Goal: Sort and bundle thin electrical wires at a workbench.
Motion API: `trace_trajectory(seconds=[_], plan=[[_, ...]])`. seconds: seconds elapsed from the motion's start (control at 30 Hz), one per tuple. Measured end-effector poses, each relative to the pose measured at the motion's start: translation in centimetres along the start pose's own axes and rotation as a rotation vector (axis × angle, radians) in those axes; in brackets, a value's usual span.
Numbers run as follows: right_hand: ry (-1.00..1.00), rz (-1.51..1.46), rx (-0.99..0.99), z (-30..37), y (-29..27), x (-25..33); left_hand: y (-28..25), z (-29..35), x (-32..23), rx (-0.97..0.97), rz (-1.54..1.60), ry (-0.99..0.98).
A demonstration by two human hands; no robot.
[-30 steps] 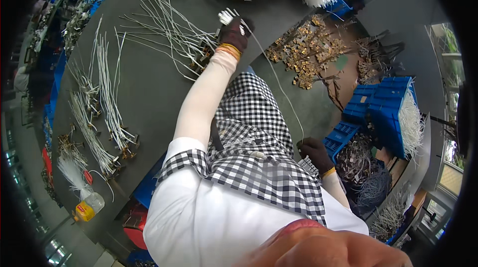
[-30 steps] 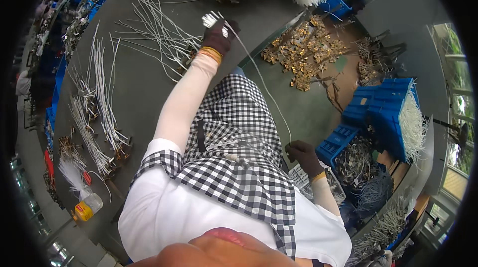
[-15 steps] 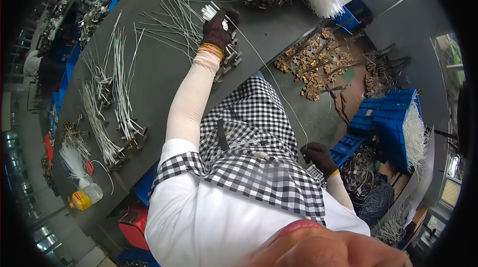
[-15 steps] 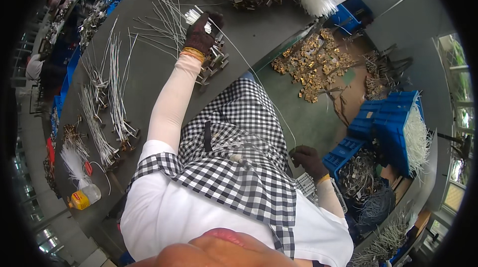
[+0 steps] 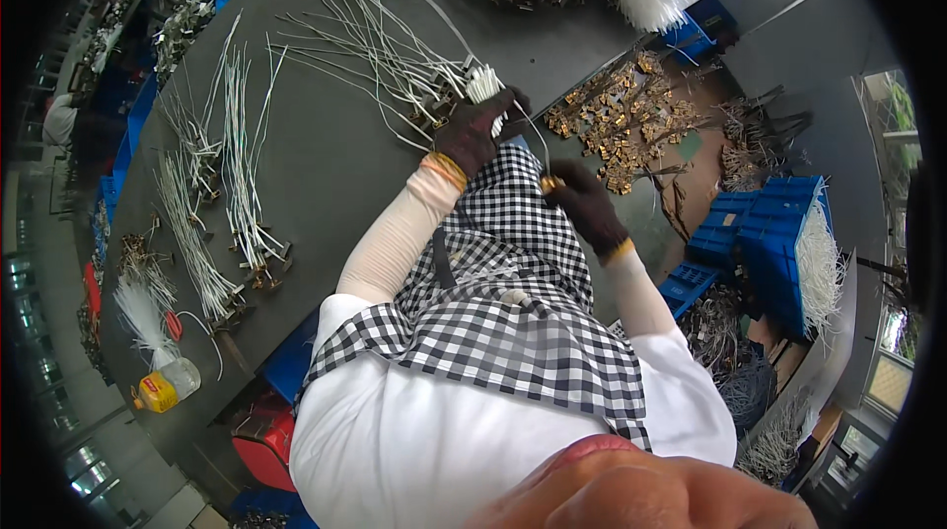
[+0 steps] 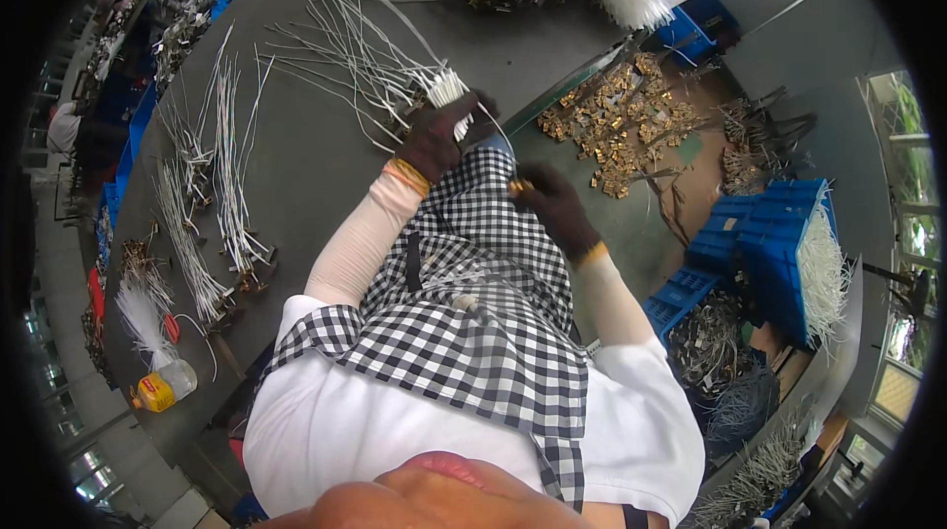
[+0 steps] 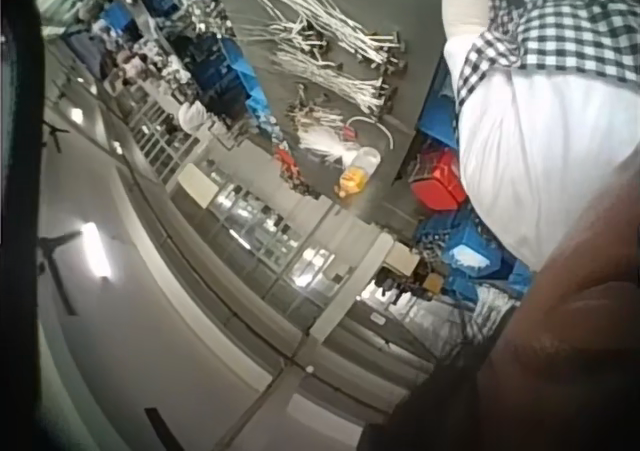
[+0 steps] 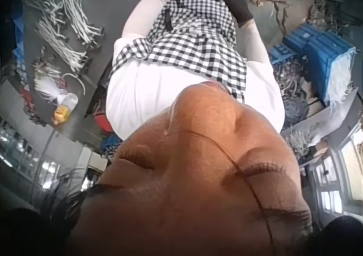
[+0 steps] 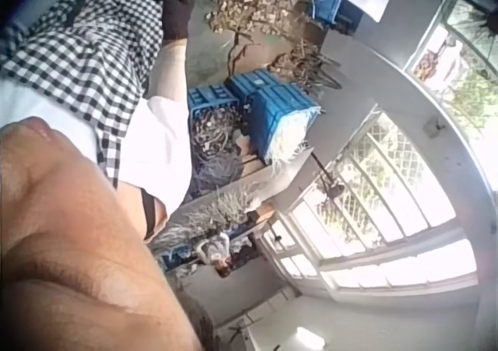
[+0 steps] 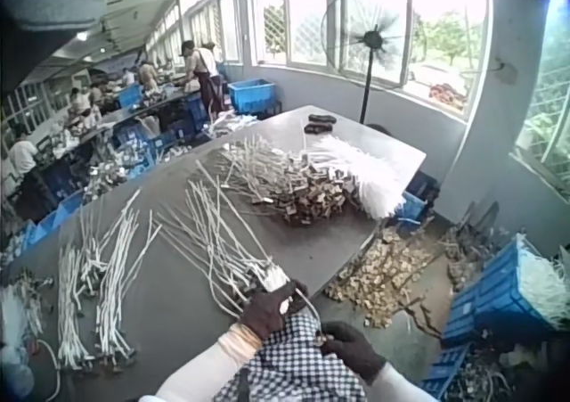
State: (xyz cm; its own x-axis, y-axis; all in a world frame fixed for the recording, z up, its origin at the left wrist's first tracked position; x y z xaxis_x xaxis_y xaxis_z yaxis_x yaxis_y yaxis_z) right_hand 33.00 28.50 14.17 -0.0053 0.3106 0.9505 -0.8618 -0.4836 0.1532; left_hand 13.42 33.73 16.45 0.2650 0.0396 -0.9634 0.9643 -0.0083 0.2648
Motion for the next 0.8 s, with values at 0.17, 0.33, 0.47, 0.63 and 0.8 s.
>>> trace_trajectory(seconds=[0.17,0.33,0.47,0.63,0.8], plan=[[-0.118,-0.161,0.036,-5.9,4.4,3.5,0.8,4.0,-5.3,0.038,-0.958,0.514],[-0.132,-0.08,0.09,-7.4,6.4,6.5,-1.0,4.4,-8.2,0.014,-0.931,0.459],[-0.063,-0.067,0.174,-8.3,7.4,4.9,-5.8,1.1,-1.9,-0.14,0.625,-0.219],[0.05,-0.141,0.153,-9.3,7.3,3.5,-4.5,0.0,-8.1,0.071,-0.121,0.082],[0.106,-0.267,0.115,-11.3,8.5,4.3,-1.9,1.0,-10.7,0.208,-0.753,0.45]])
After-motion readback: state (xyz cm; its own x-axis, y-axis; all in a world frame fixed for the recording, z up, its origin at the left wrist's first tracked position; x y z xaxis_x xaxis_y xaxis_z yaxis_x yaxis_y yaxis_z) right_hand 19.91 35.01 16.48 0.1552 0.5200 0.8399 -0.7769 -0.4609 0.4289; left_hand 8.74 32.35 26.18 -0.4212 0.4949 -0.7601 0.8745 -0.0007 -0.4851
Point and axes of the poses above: each hand's wrist, its own z-axis away from the middle knuckle, its own y-axis out of the palm, x = y × z, the point moved 9 cm from there along -z, towards the middle knuckle, and after that the axes turned 1 degree about x, right-handed, at the moved point
